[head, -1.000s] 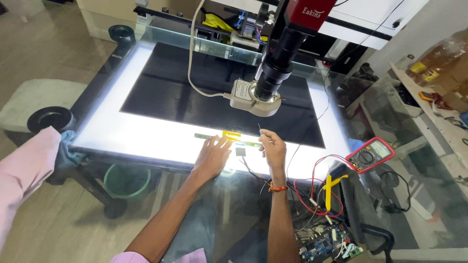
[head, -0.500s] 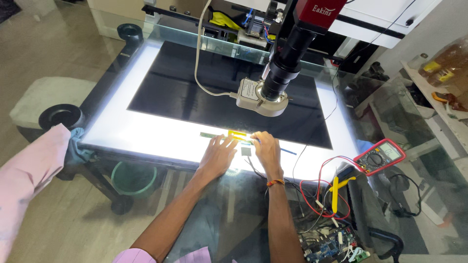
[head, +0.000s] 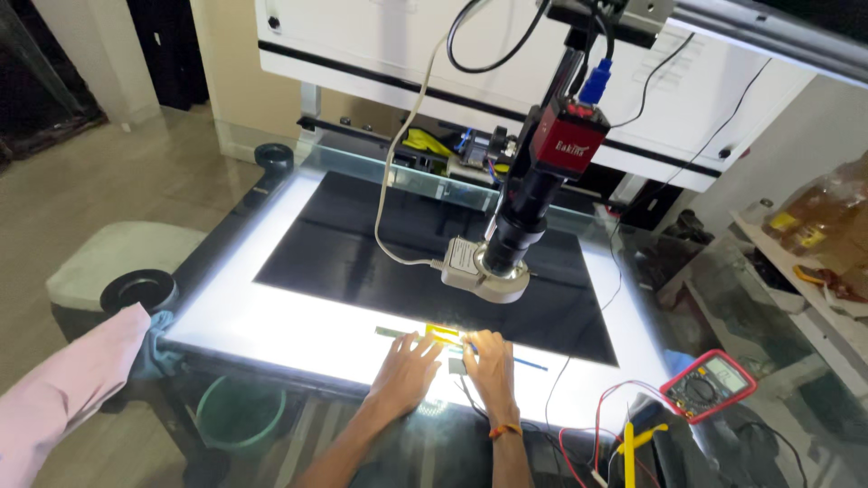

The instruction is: The person works at an illuminated inspection table under a mounted microscope, holding a small green circuit board strip in place with one hand while using tweezers and a pen-like probe with the other to touch and adjust small components on the board. They reposition the board and continue manipulating its components throughout the episode.

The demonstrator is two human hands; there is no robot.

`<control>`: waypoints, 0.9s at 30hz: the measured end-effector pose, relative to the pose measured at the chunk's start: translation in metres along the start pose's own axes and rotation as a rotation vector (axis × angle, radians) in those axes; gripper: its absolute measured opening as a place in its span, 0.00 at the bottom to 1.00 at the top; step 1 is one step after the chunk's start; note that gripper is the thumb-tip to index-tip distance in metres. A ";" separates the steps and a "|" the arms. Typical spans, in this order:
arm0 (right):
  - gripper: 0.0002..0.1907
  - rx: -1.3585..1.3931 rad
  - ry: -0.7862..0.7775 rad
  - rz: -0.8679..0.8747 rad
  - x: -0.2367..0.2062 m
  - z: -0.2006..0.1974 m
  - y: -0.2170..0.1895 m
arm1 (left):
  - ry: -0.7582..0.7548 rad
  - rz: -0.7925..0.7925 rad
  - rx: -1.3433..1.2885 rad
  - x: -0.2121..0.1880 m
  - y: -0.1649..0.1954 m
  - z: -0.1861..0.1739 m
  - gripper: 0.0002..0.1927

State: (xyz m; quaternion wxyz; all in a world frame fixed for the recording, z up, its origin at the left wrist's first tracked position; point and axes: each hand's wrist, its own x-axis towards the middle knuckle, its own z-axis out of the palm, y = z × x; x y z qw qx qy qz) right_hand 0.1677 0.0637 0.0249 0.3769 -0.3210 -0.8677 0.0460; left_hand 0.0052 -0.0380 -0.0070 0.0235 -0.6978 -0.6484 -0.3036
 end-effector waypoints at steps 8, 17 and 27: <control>0.03 -0.020 -0.010 0.030 0.001 0.005 0.004 | -0.030 -0.011 -0.013 0.002 -0.005 0.005 0.19; 0.05 -0.052 -0.020 0.037 0.004 0.005 0.002 | -0.056 -0.017 -0.017 0.005 -0.008 0.006 0.18; 0.05 -0.116 -0.037 -0.005 0.006 0.009 0.005 | -0.076 -0.036 -0.035 0.007 -0.007 0.007 0.19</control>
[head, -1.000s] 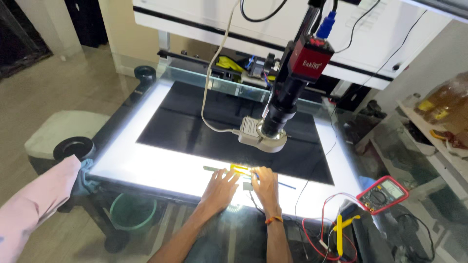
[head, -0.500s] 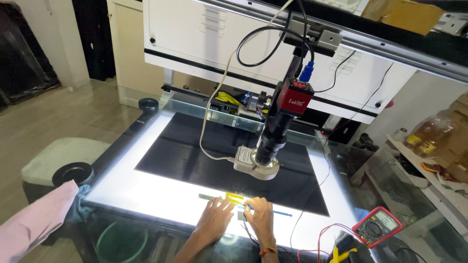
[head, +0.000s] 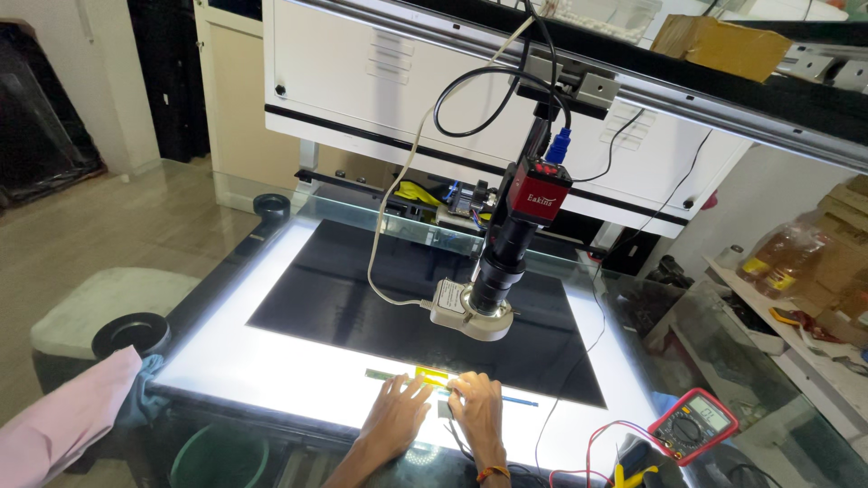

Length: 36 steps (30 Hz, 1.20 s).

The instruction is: The person works at an illuminated inspection table under a mounted microscope, holding a small green circuit board strip in place with one hand while using tweezers and a pen-like probe with the other to touch and adjust small components on the board. They reposition the board and continue manipulating its components throughout the episode.

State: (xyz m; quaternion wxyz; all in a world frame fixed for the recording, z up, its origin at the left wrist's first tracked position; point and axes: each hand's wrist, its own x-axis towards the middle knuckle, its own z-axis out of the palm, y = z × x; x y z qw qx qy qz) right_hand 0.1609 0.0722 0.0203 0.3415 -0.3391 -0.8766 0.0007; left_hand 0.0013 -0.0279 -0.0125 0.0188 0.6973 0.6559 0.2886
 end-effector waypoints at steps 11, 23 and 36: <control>0.05 -0.011 -0.026 -0.004 -0.001 -0.001 0.001 | 0.000 0.017 0.026 0.001 0.001 0.002 0.18; 0.05 -0.025 0.009 -0.027 0.000 -0.007 -0.004 | 0.003 0.022 0.031 -0.001 0.006 -0.004 0.19; 0.06 -0.021 -0.013 0.006 0.000 -0.002 -0.001 | -0.007 0.023 0.045 0.000 0.006 -0.005 0.19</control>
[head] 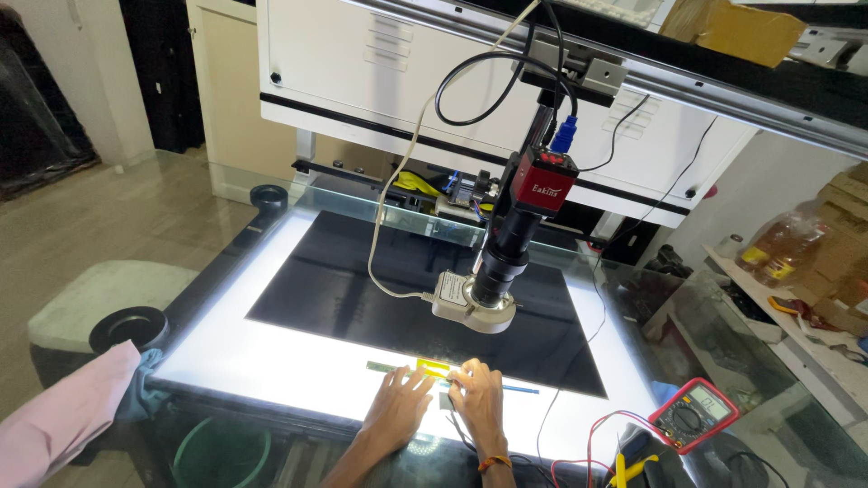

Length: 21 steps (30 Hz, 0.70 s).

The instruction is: The person works at an illuminated inspection table under a mounted microscope, holding a small green circuit board strip in place with one hand while using tweezers and a pen-like probe with the other to touch and adjust small components on the board. They reposition the board and continue manipulating its components throughout the episode.

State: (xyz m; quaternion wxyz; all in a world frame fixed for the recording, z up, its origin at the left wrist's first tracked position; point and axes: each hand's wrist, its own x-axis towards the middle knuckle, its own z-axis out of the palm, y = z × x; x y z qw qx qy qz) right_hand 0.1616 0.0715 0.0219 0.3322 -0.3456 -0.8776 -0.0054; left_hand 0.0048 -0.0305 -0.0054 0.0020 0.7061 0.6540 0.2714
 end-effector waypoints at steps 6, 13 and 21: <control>0.05 -0.003 0.031 -0.020 -0.002 -0.002 0.000 | -0.008 -0.019 -0.017 0.000 0.001 0.001 0.19; 0.05 0.003 0.005 0.009 0.000 -0.005 -0.005 | 0.019 -0.028 -0.059 -0.001 0.002 -0.001 0.18; 0.05 -0.003 0.031 -0.005 0.002 -0.006 -0.004 | 0.024 -0.017 -0.037 0.000 0.001 -0.001 0.18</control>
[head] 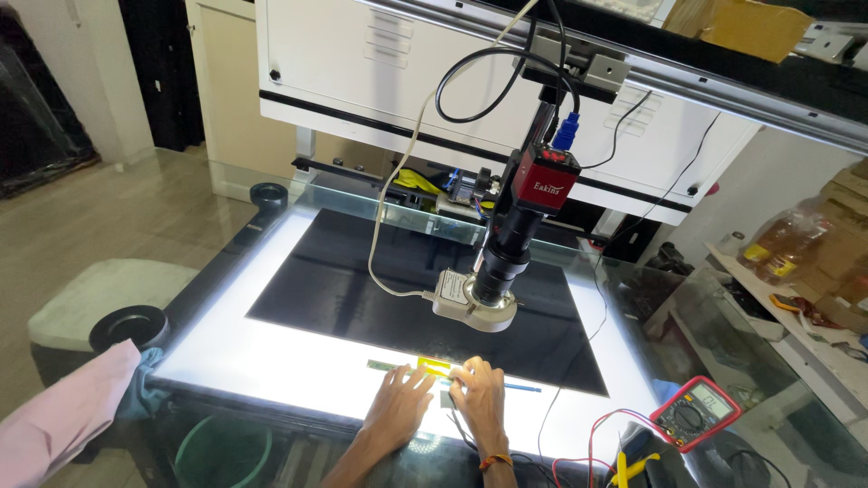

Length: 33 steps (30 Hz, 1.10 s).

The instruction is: The person works at an illuminated inspection table under a mounted microscope, holding a small green circuit board strip in place with one hand while using tweezers and a pen-like probe with the other to touch and adjust small components on the board. They reposition the board and continue manipulating its components throughout the episode.

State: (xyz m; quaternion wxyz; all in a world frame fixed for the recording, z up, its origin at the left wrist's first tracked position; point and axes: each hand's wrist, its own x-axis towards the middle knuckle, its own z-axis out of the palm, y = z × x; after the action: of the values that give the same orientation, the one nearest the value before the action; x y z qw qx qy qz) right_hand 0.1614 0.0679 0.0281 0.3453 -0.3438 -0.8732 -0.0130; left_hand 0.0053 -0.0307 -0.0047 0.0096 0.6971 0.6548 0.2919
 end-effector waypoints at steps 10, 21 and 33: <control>0.06 0.003 0.020 -0.036 -0.002 0.001 0.002 | 0.002 -0.013 0.000 0.001 -0.001 0.006 0.19; 0.05 0.010 0.014 -0.013 -0.003 -0.001 0.000 | -0.022 -0.017 -0.002 -0.001 0.000 0.005 0.19; 0.05 0.022 -0.003 -0.006 -0.001 -0.003 -0.001 | -0.029 -0.014 -0.006 0.000 0.002 -0.001 0.19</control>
State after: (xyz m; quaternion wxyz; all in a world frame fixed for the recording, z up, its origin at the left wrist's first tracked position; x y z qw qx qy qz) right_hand 0.1629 0.0662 0.0297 0.3479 -0.3375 -0.8747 -0.0041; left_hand 0.0070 -0.0309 -0.0028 0.0232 0.6965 0.6587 0.2837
